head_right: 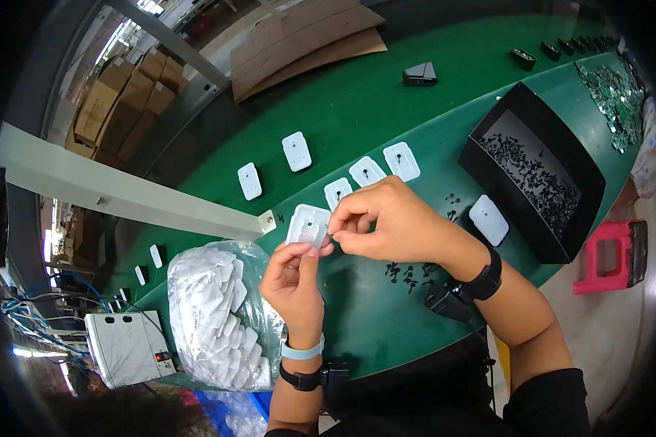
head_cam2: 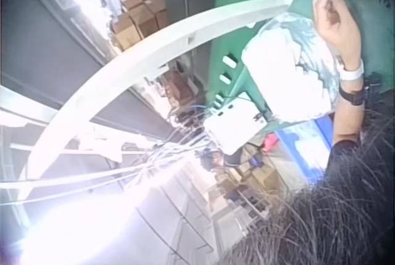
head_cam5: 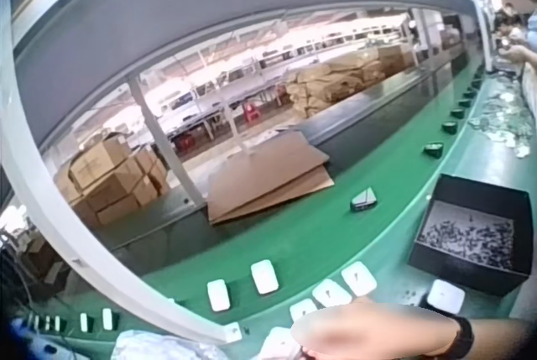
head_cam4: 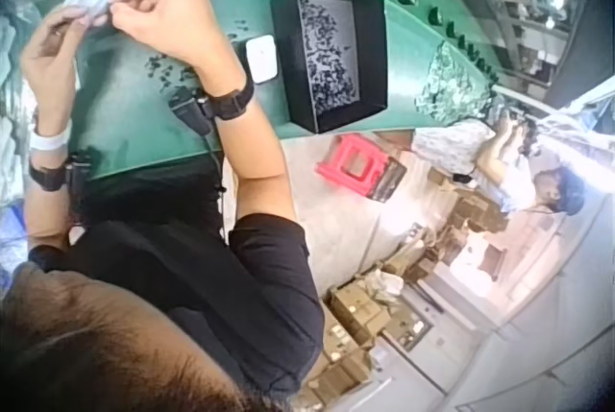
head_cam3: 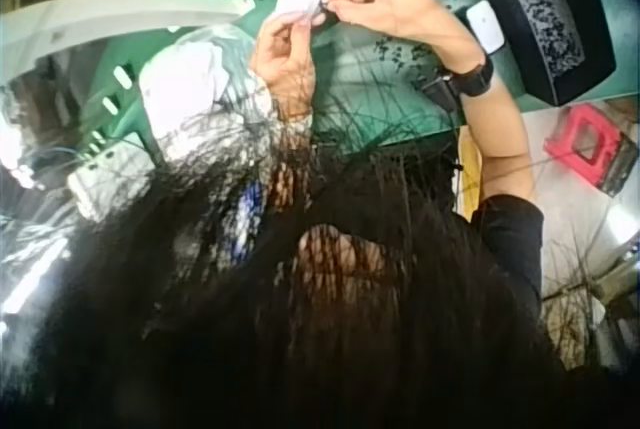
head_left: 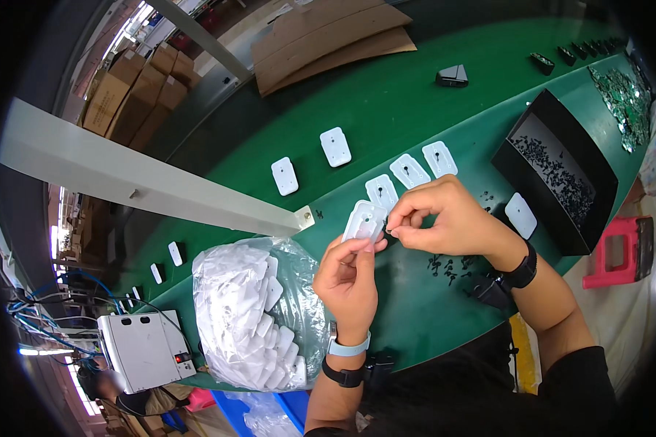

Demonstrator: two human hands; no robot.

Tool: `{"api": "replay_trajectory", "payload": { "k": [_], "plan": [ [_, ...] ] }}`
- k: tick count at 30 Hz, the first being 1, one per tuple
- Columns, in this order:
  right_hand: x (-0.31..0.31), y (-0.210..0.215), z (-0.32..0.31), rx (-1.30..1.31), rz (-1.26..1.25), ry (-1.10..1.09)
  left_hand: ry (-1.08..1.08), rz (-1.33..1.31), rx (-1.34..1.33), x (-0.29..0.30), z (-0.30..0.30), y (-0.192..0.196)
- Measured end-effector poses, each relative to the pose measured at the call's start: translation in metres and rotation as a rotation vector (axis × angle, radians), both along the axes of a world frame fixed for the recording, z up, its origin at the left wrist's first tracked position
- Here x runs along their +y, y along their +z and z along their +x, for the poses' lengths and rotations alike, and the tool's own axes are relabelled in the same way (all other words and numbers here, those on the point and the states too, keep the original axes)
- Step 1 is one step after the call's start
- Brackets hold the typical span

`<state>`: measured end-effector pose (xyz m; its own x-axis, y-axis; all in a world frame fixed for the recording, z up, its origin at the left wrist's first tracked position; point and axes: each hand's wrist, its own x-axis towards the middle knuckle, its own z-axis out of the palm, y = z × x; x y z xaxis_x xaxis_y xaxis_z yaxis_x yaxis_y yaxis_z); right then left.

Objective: The person assembles small electronic devices by hand at a factory workstation. They pick up white plastic casings and green circuit boards, insert the boards into the casings, and secure them with black rubber gaskets. The completed units are placed on the green workbench.

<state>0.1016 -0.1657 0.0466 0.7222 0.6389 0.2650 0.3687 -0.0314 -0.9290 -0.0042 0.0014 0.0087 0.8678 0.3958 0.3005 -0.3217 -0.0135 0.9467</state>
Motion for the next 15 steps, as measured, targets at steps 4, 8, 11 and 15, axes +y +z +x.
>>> {"api": "replay_trajectory", "payload": {
  "k": [4,8,11,15],
  "plan": [
    [0.003,-0.006,0.003,-0.279,0.068,-0.016,-0.014,-0.165,0.072,-0.007,0.004,0.013],
    [0.001,-0.006,0.005,-0.396,0.038,0.019,-0.085,-0.145,0.229,0.004,0.003,0.009],
    [0.000,-0.011,0.006,-0.404,0.039,0.056,-0.131,-0.190,0.301,0.007,0.003,0.010],
    [-0.001,-0.006,0.002,-0.283,-0.068,0.118,-0.140,-0.153,0.338,0.008,0.000,0.016]
  ]
}}
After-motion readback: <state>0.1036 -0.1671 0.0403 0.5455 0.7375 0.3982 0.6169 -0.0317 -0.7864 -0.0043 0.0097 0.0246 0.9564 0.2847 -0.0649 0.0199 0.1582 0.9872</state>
